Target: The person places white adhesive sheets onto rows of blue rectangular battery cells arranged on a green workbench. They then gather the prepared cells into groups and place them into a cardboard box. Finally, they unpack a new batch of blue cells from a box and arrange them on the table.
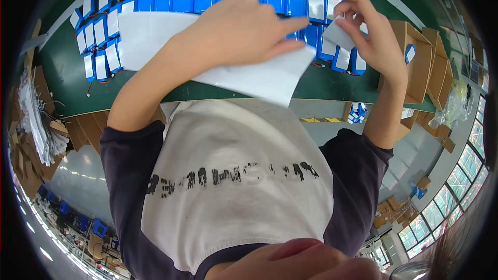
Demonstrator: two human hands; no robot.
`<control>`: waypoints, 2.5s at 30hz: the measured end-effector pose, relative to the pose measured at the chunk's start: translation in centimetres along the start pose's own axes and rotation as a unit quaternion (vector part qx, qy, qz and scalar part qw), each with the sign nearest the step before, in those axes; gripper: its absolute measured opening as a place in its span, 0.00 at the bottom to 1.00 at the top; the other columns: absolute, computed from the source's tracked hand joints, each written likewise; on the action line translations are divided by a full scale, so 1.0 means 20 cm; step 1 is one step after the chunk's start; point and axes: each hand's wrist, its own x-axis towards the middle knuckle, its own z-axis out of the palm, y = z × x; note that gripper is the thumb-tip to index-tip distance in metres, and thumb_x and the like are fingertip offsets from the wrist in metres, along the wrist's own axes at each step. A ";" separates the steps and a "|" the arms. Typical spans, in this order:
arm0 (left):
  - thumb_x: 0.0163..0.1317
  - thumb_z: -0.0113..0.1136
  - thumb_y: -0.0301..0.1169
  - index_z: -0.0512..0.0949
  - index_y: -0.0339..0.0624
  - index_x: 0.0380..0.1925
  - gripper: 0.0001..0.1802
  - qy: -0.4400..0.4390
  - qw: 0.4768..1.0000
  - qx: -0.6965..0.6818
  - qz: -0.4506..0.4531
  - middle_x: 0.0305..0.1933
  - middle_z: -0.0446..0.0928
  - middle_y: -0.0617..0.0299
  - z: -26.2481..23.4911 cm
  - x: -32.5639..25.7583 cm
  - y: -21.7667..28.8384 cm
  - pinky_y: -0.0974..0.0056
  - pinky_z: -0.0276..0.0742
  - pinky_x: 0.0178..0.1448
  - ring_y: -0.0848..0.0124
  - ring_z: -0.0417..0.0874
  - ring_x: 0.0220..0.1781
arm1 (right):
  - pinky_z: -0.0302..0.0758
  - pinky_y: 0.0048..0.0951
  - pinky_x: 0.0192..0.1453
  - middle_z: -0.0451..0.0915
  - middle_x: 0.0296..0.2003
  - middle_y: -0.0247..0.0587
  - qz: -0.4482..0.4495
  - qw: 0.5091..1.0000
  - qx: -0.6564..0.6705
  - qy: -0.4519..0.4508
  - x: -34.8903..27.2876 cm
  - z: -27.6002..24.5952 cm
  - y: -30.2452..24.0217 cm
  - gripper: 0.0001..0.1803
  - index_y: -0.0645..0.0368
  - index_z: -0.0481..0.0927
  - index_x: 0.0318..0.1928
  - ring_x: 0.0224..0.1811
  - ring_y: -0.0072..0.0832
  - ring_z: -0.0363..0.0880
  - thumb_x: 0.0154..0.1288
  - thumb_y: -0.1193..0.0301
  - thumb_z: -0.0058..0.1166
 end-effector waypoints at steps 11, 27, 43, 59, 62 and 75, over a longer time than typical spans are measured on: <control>0.71 0.58 0.58 0.77 0.63 0.67 0.29 -0.052 0.998 -0.009 0.037 0.15 0.76 0.63 0.05 -0.10 0.17 0.58 0.74 0.25 0.61 0.80 0.18 | 0.74 0.29 0.43 0.80 0.36 0.36 0.013 0.994 0.072 -0.076 -0.01 0.17 -0.01 0.24 0.53 0.74 0.62 0.35 0.28 0.75 0.67 0.82 0.60; 0.72 0.59 0.45 0.74 0.40 0.67 0.29 -0.015 0.999 0.008 -0.037 0.19 0.81 0.63 0.20 0.03 0.23 0.59 0.79 0.25 0.62 0.85 0.19 | 0.81 0.30 0.58 0.86 0.49 0.42 -0.054 0.992 -0.003 0.110 -0.03 0.02 -0.14 0.21 0.62 0.80 0.58 0.52 0.31 0.85 0.65 0.86 0.60; 0.67 0.65 0.46 0.83 0.36 0.55 0.27 0.012 1.000 0.026 0.008 0.13 0.75 0.65 0.05 -0.29 0.25 0.63 0.75 0.22 0.65 0.82 0.16 | 0.85 0.29 0.55 0.90 0.42 0.38 -0.048 0.993 0.101 -0.039 0.11 0.21 -0.15 0.25 0.56 0.78 0.60 0.48 0.31 0.90 0.64 0.85 0.62; 0.71 0.60 0.43 0.85 0.44 0.49 0.17 0.100 0.978 -0.179 -0.046 0.20 0.81 0.59 -0.10 -0.36 0.08 0.60 0.79 0.28 0.66 0.84 0.22 | 0.75 0.42 0.63 0.85 0.47 0.44 -0.088 0.970 0.017 0.225 0.06 0.47 -0.19 0.15 0.57 0.86 0.48 0.54 0.41 0.82 0.60 0.76 0.70; 0.78 0.49 0.46 0.83 0.40 0.52 0.22 0.216 0.831 -0.511 0.044 0.30 0.84 0.56 -0.30 -0.45 -0.20 0.60 0.82 0.38 0.67 0.86 0.31 | 0.77 0.39 0.62 0.83 0.55 0.48 -0.135 0.947 0.217 0.195 0.20 0.57 -0.42 0.23 0.57 0.82 0.58 0.57 0.44 0.81 0.63 0.68 0.71; 0.83 0.34 0.53 0.70 0.31 0.70 0.36 0.520 0.512 -0.567 -0.382 0.66 0.78 0.53 -0.11 -0.79 -0.05 0.66 0.75 0.64 0.67 0.81 0.63 | 0.66 0.18 0.33 0.78 0.27 0.31 -0.022 0.892 0.418 0.171 0.39 0.91 -0.67 0.05 0.62 0.75 0.44 0.29 0.12 0.69 0.79 0.73 0.53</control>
